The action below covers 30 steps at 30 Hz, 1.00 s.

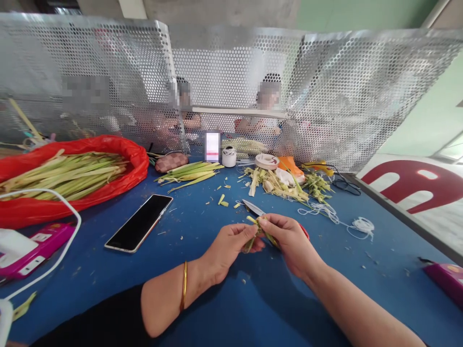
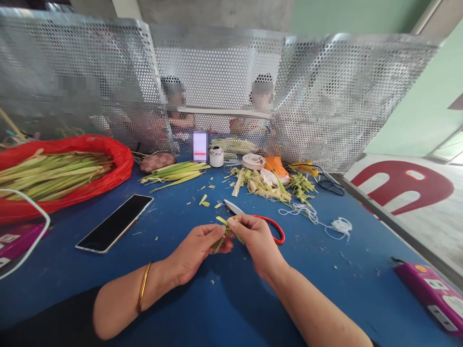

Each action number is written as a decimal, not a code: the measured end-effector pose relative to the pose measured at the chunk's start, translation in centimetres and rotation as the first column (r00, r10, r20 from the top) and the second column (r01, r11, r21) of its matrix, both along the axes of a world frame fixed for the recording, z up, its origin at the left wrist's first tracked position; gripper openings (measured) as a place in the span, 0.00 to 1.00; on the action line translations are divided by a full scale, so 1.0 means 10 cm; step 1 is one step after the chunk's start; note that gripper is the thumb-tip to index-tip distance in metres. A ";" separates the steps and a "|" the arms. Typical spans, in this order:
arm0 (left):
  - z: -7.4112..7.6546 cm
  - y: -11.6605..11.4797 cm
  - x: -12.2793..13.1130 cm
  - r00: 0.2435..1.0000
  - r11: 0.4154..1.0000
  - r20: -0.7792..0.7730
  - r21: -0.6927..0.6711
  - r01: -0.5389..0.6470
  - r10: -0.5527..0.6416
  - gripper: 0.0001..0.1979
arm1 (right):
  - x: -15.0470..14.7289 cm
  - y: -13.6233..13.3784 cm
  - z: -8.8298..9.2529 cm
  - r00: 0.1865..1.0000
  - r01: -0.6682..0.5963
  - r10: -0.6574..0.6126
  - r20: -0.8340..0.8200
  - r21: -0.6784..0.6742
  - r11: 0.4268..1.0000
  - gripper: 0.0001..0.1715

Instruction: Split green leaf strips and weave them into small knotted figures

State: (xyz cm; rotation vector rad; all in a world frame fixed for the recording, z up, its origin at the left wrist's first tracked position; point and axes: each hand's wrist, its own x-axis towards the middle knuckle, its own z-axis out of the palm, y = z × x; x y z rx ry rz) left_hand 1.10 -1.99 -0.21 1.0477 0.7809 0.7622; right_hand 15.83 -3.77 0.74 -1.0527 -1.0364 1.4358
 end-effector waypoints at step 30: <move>0.02 0.05 -0.05 0.999 0.999 -0.021 -0.019 -0.050 0.049 0.18 | -0.05 0.06 0.00 0.980 0.052 -0.041 -0.193 0.053 0.997 0.11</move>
